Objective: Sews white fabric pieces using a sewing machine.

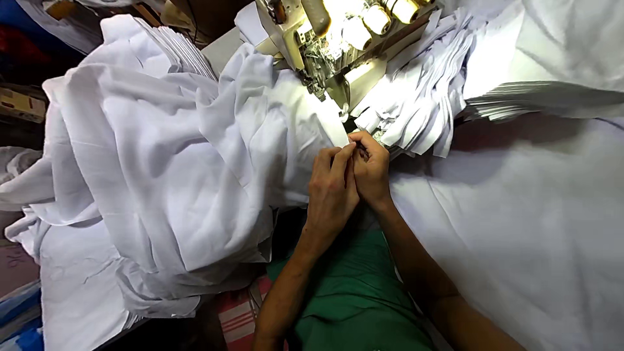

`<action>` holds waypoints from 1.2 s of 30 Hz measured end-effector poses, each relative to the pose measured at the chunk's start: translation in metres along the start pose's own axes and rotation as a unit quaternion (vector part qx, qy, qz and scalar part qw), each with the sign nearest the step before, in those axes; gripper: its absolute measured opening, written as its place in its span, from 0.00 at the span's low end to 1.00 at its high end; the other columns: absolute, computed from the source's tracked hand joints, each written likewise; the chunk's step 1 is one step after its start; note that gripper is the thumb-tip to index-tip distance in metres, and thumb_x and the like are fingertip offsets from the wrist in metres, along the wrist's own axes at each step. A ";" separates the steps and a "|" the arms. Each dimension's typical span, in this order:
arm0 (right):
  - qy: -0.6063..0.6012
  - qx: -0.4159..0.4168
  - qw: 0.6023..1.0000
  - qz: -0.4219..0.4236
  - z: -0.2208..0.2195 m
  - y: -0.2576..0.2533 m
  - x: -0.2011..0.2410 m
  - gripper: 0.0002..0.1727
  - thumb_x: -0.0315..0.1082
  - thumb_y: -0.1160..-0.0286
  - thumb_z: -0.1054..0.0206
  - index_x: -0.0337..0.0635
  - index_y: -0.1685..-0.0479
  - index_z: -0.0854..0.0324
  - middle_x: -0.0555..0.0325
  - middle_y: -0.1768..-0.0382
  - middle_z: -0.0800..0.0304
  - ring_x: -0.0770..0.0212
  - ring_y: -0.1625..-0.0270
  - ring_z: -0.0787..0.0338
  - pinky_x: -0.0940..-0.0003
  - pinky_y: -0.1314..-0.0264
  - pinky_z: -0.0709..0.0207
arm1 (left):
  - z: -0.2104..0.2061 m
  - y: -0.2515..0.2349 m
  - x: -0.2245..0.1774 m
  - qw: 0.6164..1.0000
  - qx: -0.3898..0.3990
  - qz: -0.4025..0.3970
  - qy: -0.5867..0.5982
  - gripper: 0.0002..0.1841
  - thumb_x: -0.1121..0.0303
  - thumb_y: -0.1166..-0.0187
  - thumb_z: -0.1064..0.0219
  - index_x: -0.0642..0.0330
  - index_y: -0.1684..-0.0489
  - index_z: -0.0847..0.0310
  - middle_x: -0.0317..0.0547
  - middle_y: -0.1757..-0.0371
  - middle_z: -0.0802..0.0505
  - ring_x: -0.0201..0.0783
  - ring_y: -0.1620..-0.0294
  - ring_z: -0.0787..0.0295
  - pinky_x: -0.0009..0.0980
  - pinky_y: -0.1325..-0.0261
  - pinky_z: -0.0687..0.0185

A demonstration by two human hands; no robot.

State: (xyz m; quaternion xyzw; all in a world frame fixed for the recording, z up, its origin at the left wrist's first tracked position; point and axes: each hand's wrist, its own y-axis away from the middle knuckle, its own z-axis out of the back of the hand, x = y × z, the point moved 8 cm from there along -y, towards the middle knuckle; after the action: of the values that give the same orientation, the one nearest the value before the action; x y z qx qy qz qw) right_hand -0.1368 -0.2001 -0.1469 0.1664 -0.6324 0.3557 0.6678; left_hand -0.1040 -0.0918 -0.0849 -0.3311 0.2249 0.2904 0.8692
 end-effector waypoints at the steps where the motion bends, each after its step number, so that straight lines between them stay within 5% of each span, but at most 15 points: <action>1: 0.000 0.001 1.000 0.004 -0.001 -0.001 0.001 0.08 0.27 0.17 0.38 0.39 0.47 0.16 0.59 0.65 0.14 0.73 0.71 0.19 0.79 0.70 0.24 | -0.001 -0.002 0.005 1.000 -0.004 -0.012 0.025 0.17 0.77 0.24 0.31 0.64 0.37 0.12 0.51 0.49 0.11 0.40 0.47 0.12 0.30 0.44 0.14; 6: -0.020 0.012 0.999 0.025 0.001 -0.006 0.001 0.08 0.27 0.15 0.41 0.40 0.46 0.19 0.59 0.67 0.18 0.73 0.73 0.22 0.81 0.73 0.27 | -0.004 -0.012 0.019 0.985 0.002 -0.056 0.163 0.11 0.82 0.24 0.31 0.67 0.46 0.13 0.50 0.46 0.12 0.38 0.42 0.13 0.30 0.39 0.13; 9: -0.044 0.036 0.998 0.007 0.003 -0.010 -0.001 0.07 0.30 0.13 0.40 0.41 0.48 0.17 0.60 0.72 0.19 0.72 0.80 0.25 0.81 0.81 0.32 | 0.003 0.000 0.018 0.977 0.047 -0.054 0.199 0.14 0.80 0.21 0.33 0.70 0.39 0.17 0.53 0.37 0.12 0.41 0.35 0.13 0.36 0.34 0.11; 13: -0.009 0.134 0.991 -0.019 0.003 -0.013 0.002 0.07 0.28 0.23 0.37 0.42 0.51 0.17 0.60 0.73 0.17 0.71 0.79 0.22 0.77 0.79 0.28 | 0.054 0.052 0.036 0.998 -0.032 -0.031 -0.050 0.17 0.66 0.19 0.31 0.62 0.35 0.16 0.51 0.35 0.10 0.45 0.30 0.16 0.41 0.27 0.20; 15: 0.072 0.190 0.978 -0.040 0.002 -0.009 0.001 0.07 0.32 0.26 0.31 0.44 0.54 0.14 0.58 0.71 0.13 0.66 0.73 0.16 0.64 0.72 0.20 | 0.084 0.075 0.054 0.981 -0.040 0.002 -0.187 0.28 0.54 0.22 0.29 0.63 0.28 0.21 0.62 0.29 0.15 0.59 0.23 0.25 0.53 0.20 0.32; 17: 0.133 0.204 0.969 -0.036 0.001 -0.005 0.004 0.06 0.35 0.29 0.29 0.46 0.57 0.13 0.61 0.72 0.12 0.65 0.70 0.12 0.58 0.67 0.18 | 0.097 0.088 0.064 0.966 -0.012 0.030 -0.255 0.33 0.54 0.22 0.29 0.69 0.24 0.26 0.72 0.27 0.20 0.69 0.21 0.30 0.58 0.19 0.35; 21: 0.083 0.160 0.984 0.001 0.010 -0.005 0.024 0.04 0.27 0.26 0.35 0.43 0.64 0.15 0.62 0.75 0.16 0.70 0.74 0.18 0.70 0.73 0.24 | 0.081 0.089 0.070 0.917 0.111 0.008 -0.382 0.23 0.69 0.19 0.35 0.70 0.27 0.22 0.67 0.34 0.12 0.66 0.27 0.19 0.53 0.26 0.24; 24: -0.067 0.134 0.989 0.012 0.023 -0.010 0.042 0.08 0.28 0.16 0.41 0.39 0.59 0.16 0.63 0.72 0.18 0.76 0.74 0.20 0.82 0.72 0.25 | 0.075 0.080 0.072 0.885 0.180 -0.089 -0.420 0.10 0.80 0.24 0.36 0.68 0.53 0.10 0.60 0.48 0.08 0.59 0.45 0.11 0.54 0.38 0.23; 26: -0.104 0.101 0.989 0.016 0.030 -0.021 0.053 0.12 0.35 0.12 0.41 0.45 0.66 0.19 0.68 0.77 0.24 0.78 0.78 0.25 0.85 0.77 0.31 | 0.081 0.068 0.066 0.883 0.207 -0.133 -0.400 0.09 0.85 0.27 0.38 0.67 0.61 0.11 0.58 0.55 0.09 0.57 0.53 0.11 0.50 0.50 0.19; 30: -0.098 0.090 0.990 0.041 0.036 -0.031 0.050 0.10 0.34 0.17 0.38 0.47 0.70 0.22 0.68 0.79 0.26 0.78 0.79 0.27 0.86 0.78 0.35 | 0.121 0.029 0.057 0.897 0.212 -0.114 -0.370 0.07 0.85 0.25 0.40 0.73 0.59 0.15 0.63 0.58 0.13 0.63 0.60 0.13 0.53 0.67 0.19; 33: -0.054 0.150 0.987 0.004 0.032 -0.013 0.028 0.07 0.34 0.22 0.33 0.43 0.52 0.19 0.62 0.75 0.17 0.71 0.79 0.19 0.78 0.80 0.25 | 0.167 0.007 0.074 0.904 0.218 -0.013 -0.367 0.20 0.64 0.17 0.34 0.68 0.33 0.21 0.70 0.43 0.17 0.73 0.47 0.18 0.64 0.56 0.20; 36: 0.029 0.190 0.979 -0.065 0.026 0.011 -0.001 0.14 0.37 0.23 0.31 0.45 0.42 0.20 0.62 0.66 0.11 0.71 0.71 0.14 0.73 0.69 0.17 | 0.210 0.031 0.087 0.936 0.139 0.066 -0.318 0.39 0.39 0.25 0.33 0.66 0.27 0.29 0.72 0.33 0.21 0.73 0.34 0.24 0.67 0.38 0.26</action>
State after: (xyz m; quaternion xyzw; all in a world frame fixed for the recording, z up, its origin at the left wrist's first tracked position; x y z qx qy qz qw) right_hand -0.1626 -0.2102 -0.1469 0.3204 -0.5214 0.4296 0.6641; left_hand -0.0189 0.1064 -0.0060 -0.0816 -0.0038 0.4026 0.9117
